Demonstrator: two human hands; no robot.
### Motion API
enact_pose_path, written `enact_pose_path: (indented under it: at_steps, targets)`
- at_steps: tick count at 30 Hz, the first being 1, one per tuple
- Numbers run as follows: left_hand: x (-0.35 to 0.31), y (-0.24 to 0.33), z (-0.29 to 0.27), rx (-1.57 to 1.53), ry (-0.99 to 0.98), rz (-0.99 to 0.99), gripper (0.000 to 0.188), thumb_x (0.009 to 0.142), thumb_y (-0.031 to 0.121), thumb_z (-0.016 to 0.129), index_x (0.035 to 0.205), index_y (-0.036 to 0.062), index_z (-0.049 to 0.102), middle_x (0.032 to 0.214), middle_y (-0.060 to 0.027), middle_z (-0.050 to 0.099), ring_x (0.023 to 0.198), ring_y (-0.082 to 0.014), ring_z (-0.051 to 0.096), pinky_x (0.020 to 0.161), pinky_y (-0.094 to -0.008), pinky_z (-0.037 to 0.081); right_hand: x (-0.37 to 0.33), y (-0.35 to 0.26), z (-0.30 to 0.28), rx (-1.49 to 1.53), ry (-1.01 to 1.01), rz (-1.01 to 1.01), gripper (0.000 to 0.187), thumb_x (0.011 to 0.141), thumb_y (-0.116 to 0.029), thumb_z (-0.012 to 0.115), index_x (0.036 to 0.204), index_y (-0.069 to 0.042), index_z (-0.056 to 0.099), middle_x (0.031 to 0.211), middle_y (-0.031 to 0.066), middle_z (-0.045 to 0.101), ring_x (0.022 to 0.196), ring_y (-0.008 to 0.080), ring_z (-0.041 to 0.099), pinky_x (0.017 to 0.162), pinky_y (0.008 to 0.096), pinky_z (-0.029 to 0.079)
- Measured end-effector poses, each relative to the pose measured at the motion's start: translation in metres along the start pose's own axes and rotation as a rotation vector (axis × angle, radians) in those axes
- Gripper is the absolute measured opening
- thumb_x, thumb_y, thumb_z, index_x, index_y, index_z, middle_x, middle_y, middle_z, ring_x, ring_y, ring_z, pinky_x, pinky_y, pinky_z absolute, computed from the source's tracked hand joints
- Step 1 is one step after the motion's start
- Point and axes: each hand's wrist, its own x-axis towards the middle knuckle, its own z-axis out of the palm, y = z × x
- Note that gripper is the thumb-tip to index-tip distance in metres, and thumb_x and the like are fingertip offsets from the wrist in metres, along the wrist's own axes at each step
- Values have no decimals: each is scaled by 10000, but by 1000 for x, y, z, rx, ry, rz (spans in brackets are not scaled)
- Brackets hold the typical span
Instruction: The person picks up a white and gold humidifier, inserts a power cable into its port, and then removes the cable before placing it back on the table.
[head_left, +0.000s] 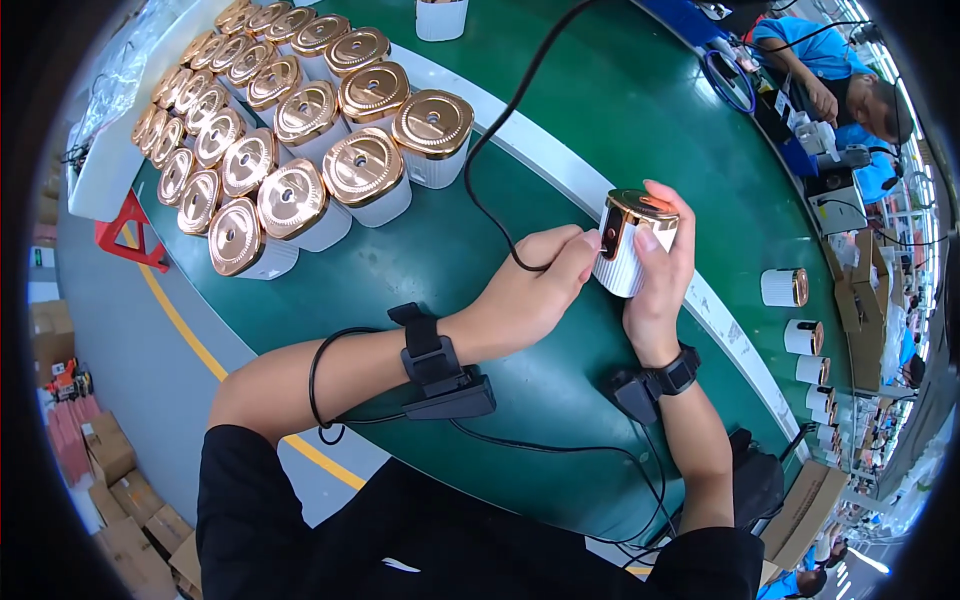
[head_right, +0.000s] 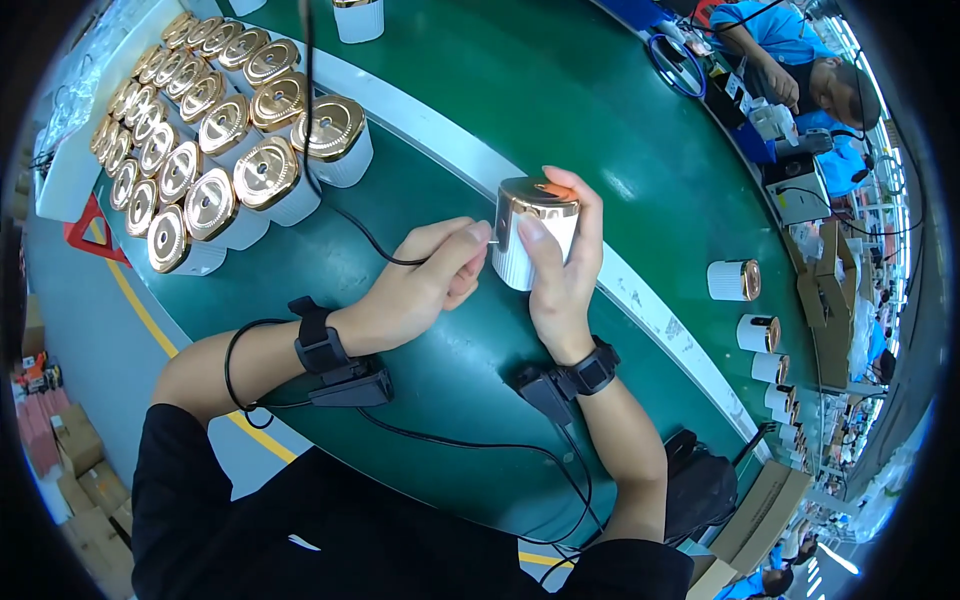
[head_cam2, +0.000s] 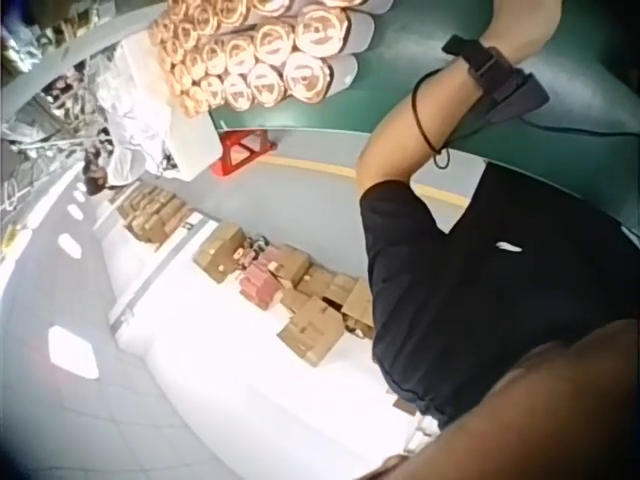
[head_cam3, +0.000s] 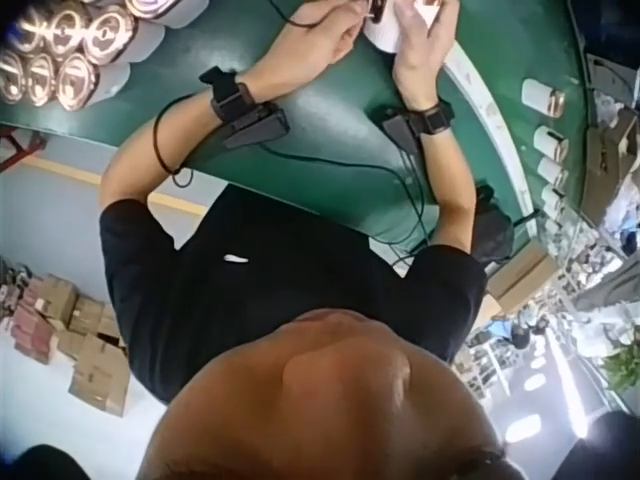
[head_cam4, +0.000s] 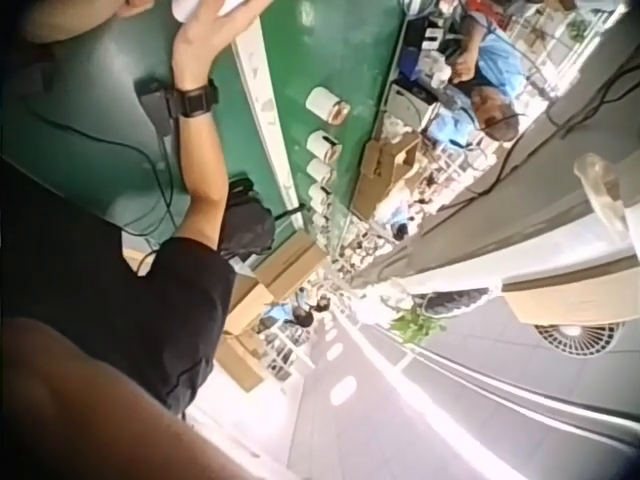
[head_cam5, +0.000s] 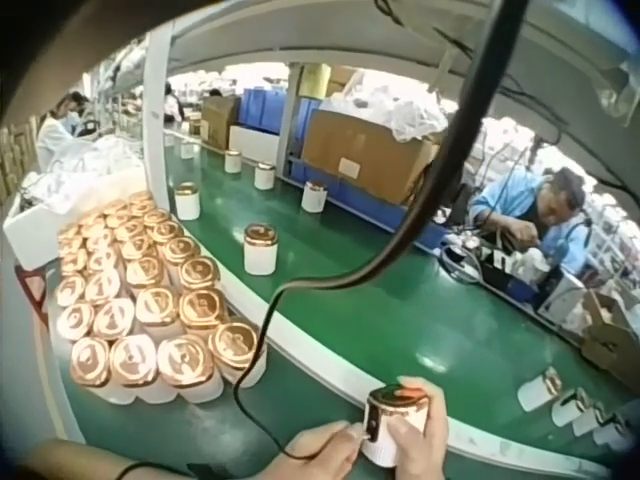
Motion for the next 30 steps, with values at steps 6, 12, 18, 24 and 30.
enact_pose_path:
  at_steps: [6, 12, 18, 24, 30]
  targets:
    - [2, 2, -1, 70, -41, -9, 353, 999, 302, 438, 724, 83, 410, 619, 33, 356, 539, -59, 315, 473, -233, 263, -2, 1, -3, 13, 18, 64, 426, 888, -184, 600, 1262, -29, 467, 1112, 104, 549, 999, 151, 527, 897, 278, 414]
    - [2, 6, -3, 45, -40, -29, 363, 1005, 294, 427, 709, 86, 397, 591, 30, 350, 514, -63, 306, 461, -241, 255, -7, -6, 9, -197, 37, -113, 448, 895, -187, 601, 1280, -29, 436, 1119, 108, 529, 1002, 161, 523, 899, 285, 415]
    - [1, 6, -2, -28, -59, -58, 382, 1013, 300, 410, 696, 86, 390, 572, 33, 329, 495, -68, 290, 447, -244, 233, -10, -5, 11, -192, 32, -105, 477, 906, -193, 599, 1302, -32, 388, 1125, 110, 509, 1010, 165, 512, 894, 291, 415]
    - [2, 9, -6, -189, -133, -206, 403, 1020, 333, 408, 698, 92, 384, 558, 41, 304, 470, -60, 248, 433, -249, 183, -13, -7, 14, -188, 38, -49, 422, 941, -206, 518, 1299, -21, 396, 1143, 116, 525, 1012, 155, 515, 903, 279, 407]
    - [6, 12, -4, -165, -88, -180, 414, 1020, 350, 404, 695, 95, 377, 556, 48, 273, 465, -57, 226, 434, -254, 161, -12, -3, 17, -223, 50, -205, 470, 936, -223, 581, 1306, -35, 360, 1117, 113, 502, 1023, 165, 495, 907, 299, 400]
